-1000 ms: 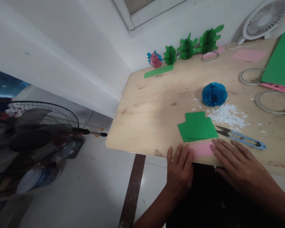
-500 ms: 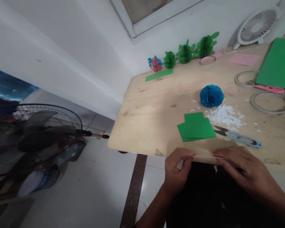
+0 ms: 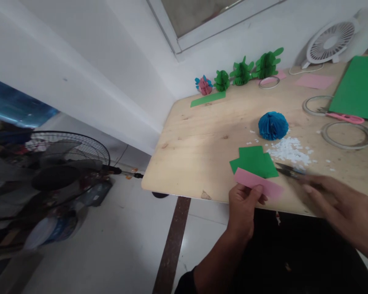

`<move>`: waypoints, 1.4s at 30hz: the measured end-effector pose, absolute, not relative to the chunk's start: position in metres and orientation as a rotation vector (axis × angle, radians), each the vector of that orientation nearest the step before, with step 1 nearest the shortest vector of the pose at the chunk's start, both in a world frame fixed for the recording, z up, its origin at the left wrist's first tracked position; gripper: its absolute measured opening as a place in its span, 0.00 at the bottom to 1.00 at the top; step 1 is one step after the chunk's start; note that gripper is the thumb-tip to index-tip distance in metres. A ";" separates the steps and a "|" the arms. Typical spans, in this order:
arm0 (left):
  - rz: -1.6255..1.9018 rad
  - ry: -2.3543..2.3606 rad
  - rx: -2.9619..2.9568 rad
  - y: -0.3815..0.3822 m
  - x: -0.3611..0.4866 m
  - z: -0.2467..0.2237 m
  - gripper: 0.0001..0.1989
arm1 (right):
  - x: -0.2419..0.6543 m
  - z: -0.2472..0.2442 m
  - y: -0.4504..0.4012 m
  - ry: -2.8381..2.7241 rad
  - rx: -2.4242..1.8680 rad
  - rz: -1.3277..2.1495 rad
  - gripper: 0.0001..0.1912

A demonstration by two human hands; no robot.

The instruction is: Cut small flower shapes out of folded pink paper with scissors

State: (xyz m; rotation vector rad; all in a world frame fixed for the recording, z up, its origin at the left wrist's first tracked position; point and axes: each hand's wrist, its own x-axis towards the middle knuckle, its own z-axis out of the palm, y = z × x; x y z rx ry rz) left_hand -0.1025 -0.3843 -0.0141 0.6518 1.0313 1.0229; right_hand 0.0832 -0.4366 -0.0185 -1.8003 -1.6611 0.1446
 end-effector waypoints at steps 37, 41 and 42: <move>1.070 0.928 0.376 -0.377 -0.089 -0.001 0.14 | 0.060 -0.013 -0.451 -0.814 -1.558 1.109 0.15; 1.090 0.939 0.409 -0.379 -0.089 0.003 0.13 | 0.052 -0.015 -0.455 -0.825 -1.558 1.166 0.14; 1.094 0.943 0.424 -0.379 -0.089 0.004 0.13 | 0.051 -0.015 -0.456 -0.834 -1.565 1.169 0.15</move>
